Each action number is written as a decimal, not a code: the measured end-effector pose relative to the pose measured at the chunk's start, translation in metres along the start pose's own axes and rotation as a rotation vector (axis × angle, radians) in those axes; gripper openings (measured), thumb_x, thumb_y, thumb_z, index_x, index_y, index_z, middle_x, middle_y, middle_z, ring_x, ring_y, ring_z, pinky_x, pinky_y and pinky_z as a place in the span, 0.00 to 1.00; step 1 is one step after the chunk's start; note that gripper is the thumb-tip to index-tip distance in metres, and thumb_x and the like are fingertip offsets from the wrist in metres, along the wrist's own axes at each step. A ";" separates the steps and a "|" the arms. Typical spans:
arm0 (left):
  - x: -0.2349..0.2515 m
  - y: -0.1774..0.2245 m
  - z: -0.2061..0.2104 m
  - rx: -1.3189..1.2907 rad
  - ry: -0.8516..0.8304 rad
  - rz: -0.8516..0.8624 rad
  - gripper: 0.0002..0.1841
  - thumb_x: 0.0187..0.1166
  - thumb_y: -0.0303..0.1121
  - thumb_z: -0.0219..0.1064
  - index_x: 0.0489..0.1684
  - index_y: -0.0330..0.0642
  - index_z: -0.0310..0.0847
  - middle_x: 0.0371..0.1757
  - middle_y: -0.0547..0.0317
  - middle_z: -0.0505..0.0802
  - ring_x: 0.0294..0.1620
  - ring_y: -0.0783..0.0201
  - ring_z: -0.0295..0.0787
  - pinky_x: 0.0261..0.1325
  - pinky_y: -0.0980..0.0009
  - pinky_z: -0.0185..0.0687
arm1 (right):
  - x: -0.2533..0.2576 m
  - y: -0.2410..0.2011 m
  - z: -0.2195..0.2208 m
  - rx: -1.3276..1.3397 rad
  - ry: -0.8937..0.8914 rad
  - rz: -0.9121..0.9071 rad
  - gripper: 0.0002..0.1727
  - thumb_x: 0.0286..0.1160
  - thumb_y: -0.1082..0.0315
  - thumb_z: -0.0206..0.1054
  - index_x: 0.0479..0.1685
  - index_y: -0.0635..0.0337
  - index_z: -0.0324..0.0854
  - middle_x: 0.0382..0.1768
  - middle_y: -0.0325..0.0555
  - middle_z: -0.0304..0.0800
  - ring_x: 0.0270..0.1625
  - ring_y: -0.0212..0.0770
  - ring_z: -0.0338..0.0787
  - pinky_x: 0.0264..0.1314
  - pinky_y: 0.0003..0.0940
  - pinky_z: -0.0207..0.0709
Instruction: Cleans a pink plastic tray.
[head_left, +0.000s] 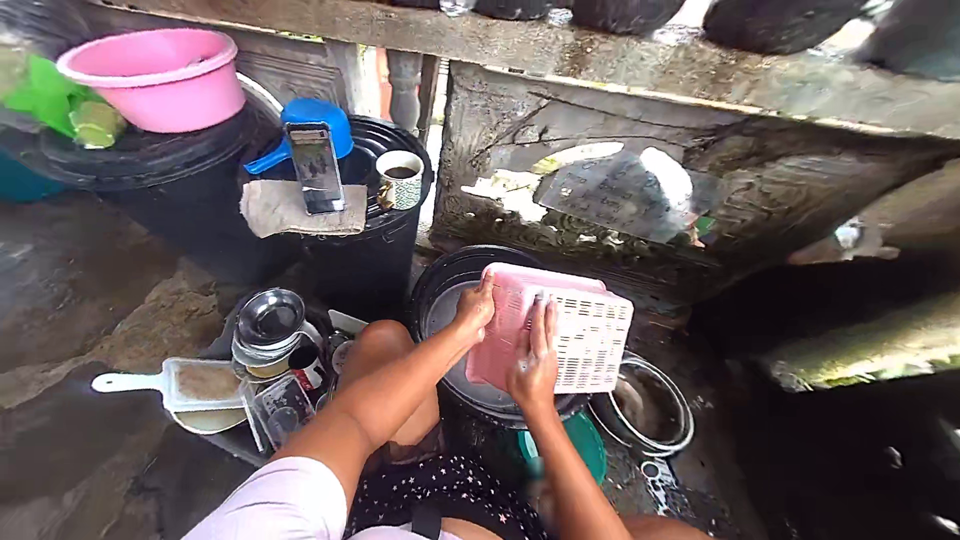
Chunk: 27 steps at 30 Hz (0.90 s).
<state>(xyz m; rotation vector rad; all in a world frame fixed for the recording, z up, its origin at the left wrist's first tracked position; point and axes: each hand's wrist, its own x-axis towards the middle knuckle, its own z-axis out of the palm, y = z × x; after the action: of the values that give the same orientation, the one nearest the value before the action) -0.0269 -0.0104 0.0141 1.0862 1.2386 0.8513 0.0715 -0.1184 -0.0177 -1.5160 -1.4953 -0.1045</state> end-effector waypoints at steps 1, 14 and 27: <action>-0.002 0.004 -0.004 -0.016 -0.003 -0.023 0.40 0.90 0.65 0.43 0.51 0.33 0.87 0.49 0.36 0.91 0.54 0.47 0.89 0.59 0.47 0.84 | 0.003 0.011 -0.006 0.002 -0.019 -0.023 0.30 0.86 0.69 0.44 0.86 0.71 0.65 0.89 0.68 0.61 0.94 0.60 0.58 0.97 0.52 0.51; -0.005 0.014 -0.005 -0.185 0.088 0.022 0.40 0.90 0.65 0.41 0.42 0.32 0.86 0.44 0.38 0.90 0.50 0.50 0.89 0.55 0.50 0.86 | 0.040 0.015 -0.022 0.060 0.096 0.091 0.49 0.82 0.41 0.61 0.89 0.74 0.53 0.90 0.73 0.51 0.93 0.55 0.58 0.95 0.45 0.53; -0.032 0.011 0.003 -0.059 0.030 0.122 0.33 0.94 0.55 0.46 0.28 0.36 0.82 0.27 0.50 0.85 0.33 0.57 0.86 0.40 0.55 0.82 | 0.049 0.109 -0.030 0.062 0.168 0.189 0.32 0.95 0.61 0.39 0.90 0.74 0.56 0.91 0.69 0.54 0.96 0.56 0.52 0.99 0.45 0.43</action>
<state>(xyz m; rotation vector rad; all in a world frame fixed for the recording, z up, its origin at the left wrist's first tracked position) -0.0286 -0.0381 0.0339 1.1138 1.1737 0.9945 0.1871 -0.0780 -0.0300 -1.5514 -1.2071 -0.0705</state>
